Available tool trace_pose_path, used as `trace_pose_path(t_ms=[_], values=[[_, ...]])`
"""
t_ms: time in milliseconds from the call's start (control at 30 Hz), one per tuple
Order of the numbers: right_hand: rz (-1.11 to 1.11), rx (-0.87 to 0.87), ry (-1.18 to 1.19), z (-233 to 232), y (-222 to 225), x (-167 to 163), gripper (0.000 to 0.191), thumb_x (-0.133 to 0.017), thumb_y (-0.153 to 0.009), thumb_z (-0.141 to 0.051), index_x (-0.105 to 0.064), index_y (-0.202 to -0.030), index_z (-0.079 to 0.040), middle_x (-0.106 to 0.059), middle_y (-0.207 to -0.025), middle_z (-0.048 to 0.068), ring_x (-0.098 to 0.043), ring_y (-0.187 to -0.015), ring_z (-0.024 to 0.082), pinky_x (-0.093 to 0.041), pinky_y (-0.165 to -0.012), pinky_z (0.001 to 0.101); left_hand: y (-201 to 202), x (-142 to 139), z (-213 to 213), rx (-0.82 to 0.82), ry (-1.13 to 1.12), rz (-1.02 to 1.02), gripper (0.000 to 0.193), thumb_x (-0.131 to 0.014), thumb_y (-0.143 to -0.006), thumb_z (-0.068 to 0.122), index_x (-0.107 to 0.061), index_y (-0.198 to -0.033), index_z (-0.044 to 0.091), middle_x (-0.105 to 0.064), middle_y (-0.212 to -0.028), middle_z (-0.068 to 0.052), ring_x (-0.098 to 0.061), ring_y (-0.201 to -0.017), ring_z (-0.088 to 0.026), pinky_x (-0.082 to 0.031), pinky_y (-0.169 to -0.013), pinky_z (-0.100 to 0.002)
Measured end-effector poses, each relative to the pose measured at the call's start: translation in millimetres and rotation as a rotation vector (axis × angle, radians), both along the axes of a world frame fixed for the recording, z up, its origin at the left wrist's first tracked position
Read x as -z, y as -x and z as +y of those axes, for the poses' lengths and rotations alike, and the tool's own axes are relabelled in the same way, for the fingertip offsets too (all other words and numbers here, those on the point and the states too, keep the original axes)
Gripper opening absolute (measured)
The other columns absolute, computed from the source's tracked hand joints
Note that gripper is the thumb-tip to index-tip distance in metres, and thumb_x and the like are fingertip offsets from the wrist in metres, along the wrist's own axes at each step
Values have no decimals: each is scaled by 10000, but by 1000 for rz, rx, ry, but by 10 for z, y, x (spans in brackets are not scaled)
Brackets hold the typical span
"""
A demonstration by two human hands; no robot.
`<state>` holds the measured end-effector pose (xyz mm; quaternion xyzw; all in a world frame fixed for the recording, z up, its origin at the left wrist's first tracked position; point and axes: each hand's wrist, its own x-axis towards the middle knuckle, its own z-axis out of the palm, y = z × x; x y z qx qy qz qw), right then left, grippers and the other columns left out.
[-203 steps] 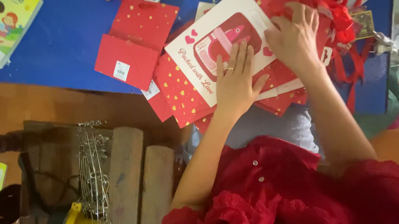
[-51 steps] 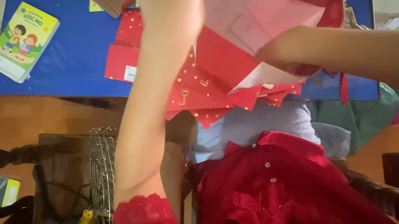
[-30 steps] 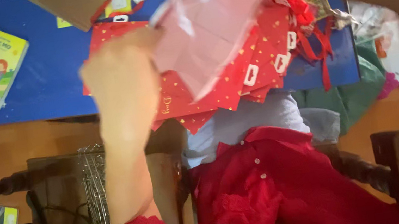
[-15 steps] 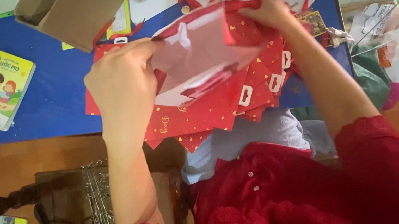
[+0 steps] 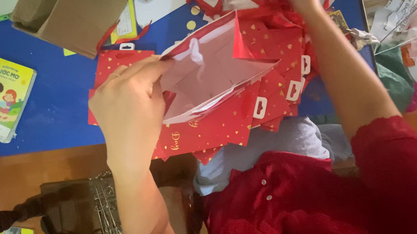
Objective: The person folds open red paper gift bags one at a time on a blue table, inserts white paper cards into them, and stacks the finished bags in a pile. They occasionally pick up a new flat bag, open its sides, and press it into shape by hand.
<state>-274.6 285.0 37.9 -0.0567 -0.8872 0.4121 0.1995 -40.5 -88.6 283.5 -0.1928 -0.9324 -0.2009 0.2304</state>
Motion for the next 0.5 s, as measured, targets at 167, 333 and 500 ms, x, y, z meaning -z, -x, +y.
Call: trace_pose_path(t_ms=[167,333,500], values=[[-376,137,-432,370,-10,32,354,-672,-921,-353,-782,-1039,-39,-747,-1014,233,-717,-927,403,-570,-797,501,-7,17,-46,-18,1,-29,258,-681,-848,-21,-799,-1021,129,-784,-1084,-29,-712,-855,-258,-557,-739,-360],[-692,208,-621,250,-228,-22,790,-797,-816,-619,-648,-1181,65,-655,-1193,256,-656,-1067,391,-522,-873,484,-8,25,-67,13,-3,12,249,-690,-866,-9,-800,-1030,144,-779,-1083,-19,-704,-849,-255,-554,-741,-361],[-491,208,-548,193,-304,123,676,-772,-888,-466,-608,-1282,58,-616,-1282,275,-626,-1154,421,-517,-920,499,-36,34,-72,2,-47,-19,228,-701,-874,6,-796,-1029,144,-781,-1054,-9,-675,-778,-245,-544,-703,-352]])
